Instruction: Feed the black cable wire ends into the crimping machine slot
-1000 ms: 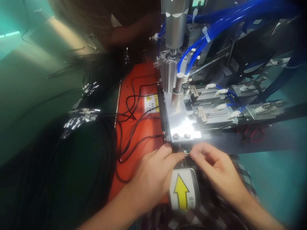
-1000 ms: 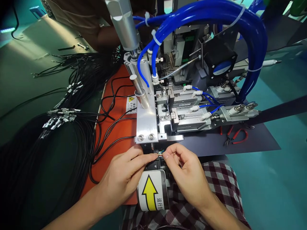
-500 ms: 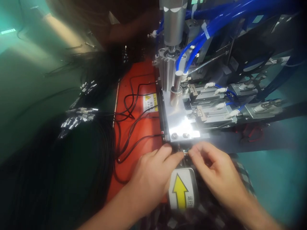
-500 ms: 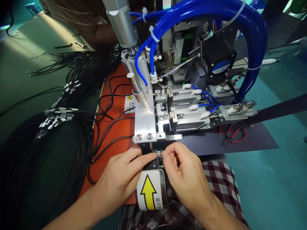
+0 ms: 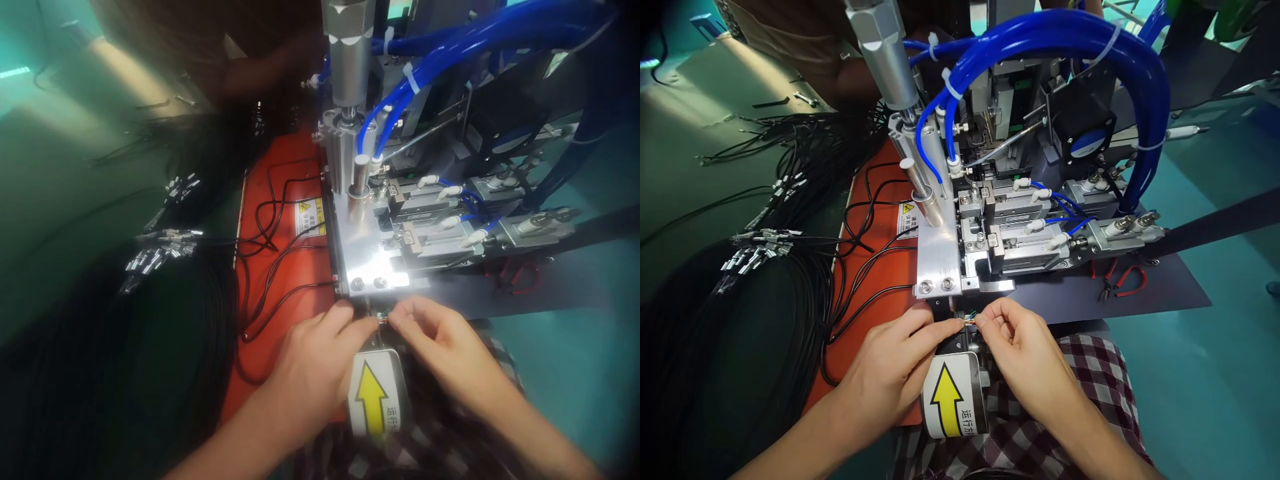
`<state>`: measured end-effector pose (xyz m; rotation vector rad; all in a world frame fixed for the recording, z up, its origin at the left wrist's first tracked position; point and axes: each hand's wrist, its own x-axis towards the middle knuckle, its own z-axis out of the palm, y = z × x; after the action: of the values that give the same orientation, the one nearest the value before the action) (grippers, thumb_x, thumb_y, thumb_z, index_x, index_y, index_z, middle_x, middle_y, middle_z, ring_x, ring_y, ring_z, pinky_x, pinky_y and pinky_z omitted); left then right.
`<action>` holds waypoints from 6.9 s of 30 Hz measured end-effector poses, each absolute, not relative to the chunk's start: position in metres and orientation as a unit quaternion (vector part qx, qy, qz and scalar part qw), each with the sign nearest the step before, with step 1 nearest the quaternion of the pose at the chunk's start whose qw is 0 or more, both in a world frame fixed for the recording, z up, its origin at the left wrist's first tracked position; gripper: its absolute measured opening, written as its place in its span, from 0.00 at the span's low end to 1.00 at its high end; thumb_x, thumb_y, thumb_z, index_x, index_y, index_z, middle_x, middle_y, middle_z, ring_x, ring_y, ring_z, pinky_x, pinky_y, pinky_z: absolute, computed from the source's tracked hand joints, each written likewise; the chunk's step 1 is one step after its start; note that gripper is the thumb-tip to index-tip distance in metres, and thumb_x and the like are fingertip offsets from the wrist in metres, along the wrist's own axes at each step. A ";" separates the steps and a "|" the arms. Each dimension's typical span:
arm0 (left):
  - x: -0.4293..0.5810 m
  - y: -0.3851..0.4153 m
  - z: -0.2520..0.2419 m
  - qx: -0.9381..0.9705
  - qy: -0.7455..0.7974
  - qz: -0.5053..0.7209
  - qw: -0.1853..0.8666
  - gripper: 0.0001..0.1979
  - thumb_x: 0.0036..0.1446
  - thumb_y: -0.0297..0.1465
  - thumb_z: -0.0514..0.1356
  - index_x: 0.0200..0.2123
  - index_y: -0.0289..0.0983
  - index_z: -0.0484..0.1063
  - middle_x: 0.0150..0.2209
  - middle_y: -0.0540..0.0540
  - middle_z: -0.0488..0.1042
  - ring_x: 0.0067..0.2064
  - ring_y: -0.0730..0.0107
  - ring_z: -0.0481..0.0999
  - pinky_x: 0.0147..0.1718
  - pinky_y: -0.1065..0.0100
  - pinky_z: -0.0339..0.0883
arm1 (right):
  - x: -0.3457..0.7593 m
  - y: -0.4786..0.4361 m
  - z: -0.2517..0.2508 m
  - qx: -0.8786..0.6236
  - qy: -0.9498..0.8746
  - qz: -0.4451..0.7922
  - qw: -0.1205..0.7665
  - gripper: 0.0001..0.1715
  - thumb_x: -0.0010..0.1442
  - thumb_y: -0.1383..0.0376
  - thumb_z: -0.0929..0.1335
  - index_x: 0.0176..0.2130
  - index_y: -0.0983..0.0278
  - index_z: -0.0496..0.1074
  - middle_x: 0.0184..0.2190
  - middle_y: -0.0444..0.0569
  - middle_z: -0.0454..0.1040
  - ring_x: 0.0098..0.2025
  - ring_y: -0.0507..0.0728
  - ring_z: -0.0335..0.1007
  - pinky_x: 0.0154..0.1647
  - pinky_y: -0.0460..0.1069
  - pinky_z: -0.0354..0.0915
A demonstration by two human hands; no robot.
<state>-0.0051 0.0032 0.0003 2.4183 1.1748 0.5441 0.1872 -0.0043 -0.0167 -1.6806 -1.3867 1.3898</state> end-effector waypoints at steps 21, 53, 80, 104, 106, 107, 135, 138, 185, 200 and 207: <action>-0.006 0.004 -0.001 0.863 0.419 0.198 0.200 0.15 0.64 0.27 0.48 0.48 0.37 0.71 0.31 0.48 0.68 0.28 0.69 0.69 0.24 0.69 0.64 | 0.177 -0.002 -0.019 -0.633 -0.485 0.498 0.340 0.13 0.58 0.56 0.66 0.31 0.64 0.71 0.29 0.50 0.74 0.30 0.56 0.70 0.20 0.45 0.61; -0.007 0.004 0.000 0.858 0.423 0.199 0.214 0.15 0.64 0.27 0.49 0.49 0.37 0.71 0.32 0.48 0.67 0.28 0.71 0.69 0.25 0.72 0.64 | 0.179 -0.014 -0.033 -0.618 -0.548 0.436 0.356 0.10 0.65 0.60 0.64 0.35 0.62 0.70 0.32 0.47 0.72 0.35 0.56 0.69 0.33 0.48 0.64; -0.006 0.004 0.000 0.865 0.421 0.190 0.196 0.16 0.64 0.28 0.47 0.48 0.37 0.71 0.31 0.48 0.68 0.29 0.71 0.70 0.25 0.71 0.65 | 0.179 -0.004 -0.015 -0.642 -0.544 0.470 0.265 0.15 0.63 0.56 0.62 0.30 0.63 0.68 0.27 0.47 0.72 0.31 0.56 0.68 0.29 0.49 0.64; -0.006 0.004 0.000 0.862 0.421 0.189 0.212 0.16 0.63 0.27 0.48 0.48 0.37 0.72 0.32 0.47 0.69 0.29 0.70 0.71 0.25 0.70 0.65 | 0.177 -0.010 -0.023 -0.625 -0.581 0.401 0.332 0.10 0.65 0.61 0.63 0.34 0.62 0.69 0.31 0.47 0.72 0.35 0.56 0.69 0.34 0.49 0.64; -0.006 0.004 0.000 0.861 0.423 0.187 0.213 0.16 0.63 0.27 0.48 0.48 0.37 0.72 0.32 0.47 0.69 0.29 0.69 0.71 0.25 0.70 0.65 | 0.176 -0.011 -0.023 -0.633 -0.582 0.393 0.325 0.10 0.64 0.61 0.63 0.33 0.62 0.69 0.31 0.47 0.73 0.34 0.56 0.69 0.33 0.49 0.63; -0.006 0.004 0.000 0.861 0.423 0.186 0.214 0.16 0.63 0.27 0.48 0.48 0.37 0.72 0.32 0.47 0.69 0.28 0.69 0.71 0.25 0.70 0.65 | 0.176 -0.011 -0.023 -0.638 -0.582 0.390 0.319 0.10 0.64 0.60 0.63 0.33 0.62 0.69 0.30 0.47 0.73 0.33 0.56 0.69 0.32 0.49 0.63; -0.007 0.004 -0.001 0.849 0.411 0.225 0.243 0.13 0.63 0.26 0.51 0.45 0.32 0.73 0.33 0.44 0.73 0.33 0.68 0.73 0.31 0.69 0.69 | 0.178 -0.008 -0.018 -0.588 -0.725 0.185 0.307 0.08 0.62 0.68 0.62 0.33 0.65 0.69 0.28 0.48 0.72 0.28 0.54 0.68 0.30 0.49 0.60; -0.007 0.004 -0.001 0.852 0.412 0.223 0.235 0.13 0.63 0.25 0.50 0.44 0.32 0.73 0.34 0.44 0.74 0.33 0.68 0.74 0.31 0.70 0.69 | 0.175 -0.007 -0.019 -0.635 -0.653 0.287 0.296 0.10 0.62 0.65 0.62 0.32 0.64 0.69 0.27 0.47 0.72 0.26 0.53 0.66 0.28 0.48 0.60; -0.013 0.008 0.010 0.874 0.416 0.157 0.198 0.17 0.62 0.23 0.49 0.47 0.35 0.74 0.35 0.43 0.74 0.34 0.67 0.75 0.31 0.68 0.72 | 0.180 -0.002 -0.025 -0.554 -0.392 0.655 0.333 0.21 0.60 0.50 0.64 0.27 0.62 0.63 0.15 0.37 0.61 0.19 0.50 0.56 0.23 0.46 0.55; -0.009 0.004 0.001 0.886 0.424 0.150 0.114 0.19 0.61 0.22 0.46 0.46 0.37 0.75 0.34 0.44 0.72 0.31 0.69 0.74 0.26 0.73 0.70 | 0.179 -0.011 -0.025 -0.572 -0.416 0.614 0.351 0.11 0.63 0.58 0.64 0.32 0.62 0.64 0.17 0.36 0.61 0.20 0.49 0.58 0.23 0.45 0.56; -0.010 0.007 0.007 0.888 0.415 0.154 0.121 0.18 0.61 0.23 0.48 0.45 0.35 0.76 0.34 0.42 0.73 0.30 0.68 0.75 0.25 0.73 0.70 | 0.187 -0.003 -0.026 -0.499 -0.335 0.716 0.354 0.20 0.61 0.52 0.65 0.27 0.64 0.65 0.15 0.38 0.63 0.20 0.49 0.56 0.26 0.46 0.54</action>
<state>-0.0099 0.0066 0.0070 2.5938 1.2132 0.4498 0.1874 -0.0031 -0.0260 -1.2915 -0.8669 1.8522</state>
